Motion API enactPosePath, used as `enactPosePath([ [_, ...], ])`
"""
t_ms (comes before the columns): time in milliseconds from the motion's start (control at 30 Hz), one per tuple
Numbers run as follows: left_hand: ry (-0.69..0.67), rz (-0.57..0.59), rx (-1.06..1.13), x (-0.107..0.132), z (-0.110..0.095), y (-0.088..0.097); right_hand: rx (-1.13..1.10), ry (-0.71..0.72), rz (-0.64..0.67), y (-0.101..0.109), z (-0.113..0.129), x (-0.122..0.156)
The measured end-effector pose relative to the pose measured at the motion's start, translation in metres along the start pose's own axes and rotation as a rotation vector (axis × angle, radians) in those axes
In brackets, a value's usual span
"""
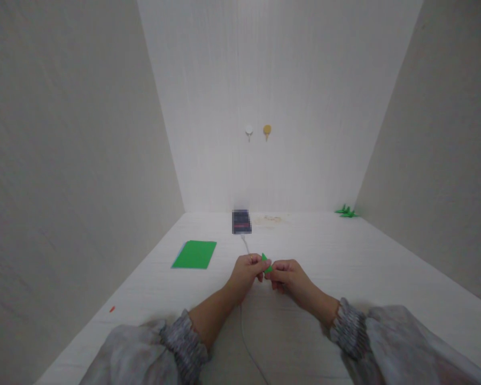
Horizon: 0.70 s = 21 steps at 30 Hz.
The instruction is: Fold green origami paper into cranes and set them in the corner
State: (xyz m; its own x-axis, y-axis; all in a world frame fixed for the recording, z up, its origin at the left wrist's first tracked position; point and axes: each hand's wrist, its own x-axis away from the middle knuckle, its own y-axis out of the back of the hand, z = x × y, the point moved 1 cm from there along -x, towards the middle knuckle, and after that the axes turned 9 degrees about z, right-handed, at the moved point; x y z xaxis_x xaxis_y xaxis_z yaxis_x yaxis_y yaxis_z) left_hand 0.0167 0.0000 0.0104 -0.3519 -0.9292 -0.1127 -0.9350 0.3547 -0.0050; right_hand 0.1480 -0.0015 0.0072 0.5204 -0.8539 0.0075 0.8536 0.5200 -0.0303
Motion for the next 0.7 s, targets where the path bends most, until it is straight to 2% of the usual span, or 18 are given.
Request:
enactPosePath([
  [333, 0.002, -0.02, 0.137, -0.0017, 0.0016, -0.0007, -0.009, 0.014, 0.002, -0.0022, 0.001, -0.0005],
  [533, -0.001, 0.018, 0.264, -0.001, 0.0003, -0.0021, -0.001, 0.029, -0.013, 0.0002, 0.0002, -0.0013],
  [700, -0.031, -0.048, 0.22, -0.001, -0.0024, -0.0002, 0.017, -0.014, -0.002, -0.0005, 0.0002, -0.0011],
])
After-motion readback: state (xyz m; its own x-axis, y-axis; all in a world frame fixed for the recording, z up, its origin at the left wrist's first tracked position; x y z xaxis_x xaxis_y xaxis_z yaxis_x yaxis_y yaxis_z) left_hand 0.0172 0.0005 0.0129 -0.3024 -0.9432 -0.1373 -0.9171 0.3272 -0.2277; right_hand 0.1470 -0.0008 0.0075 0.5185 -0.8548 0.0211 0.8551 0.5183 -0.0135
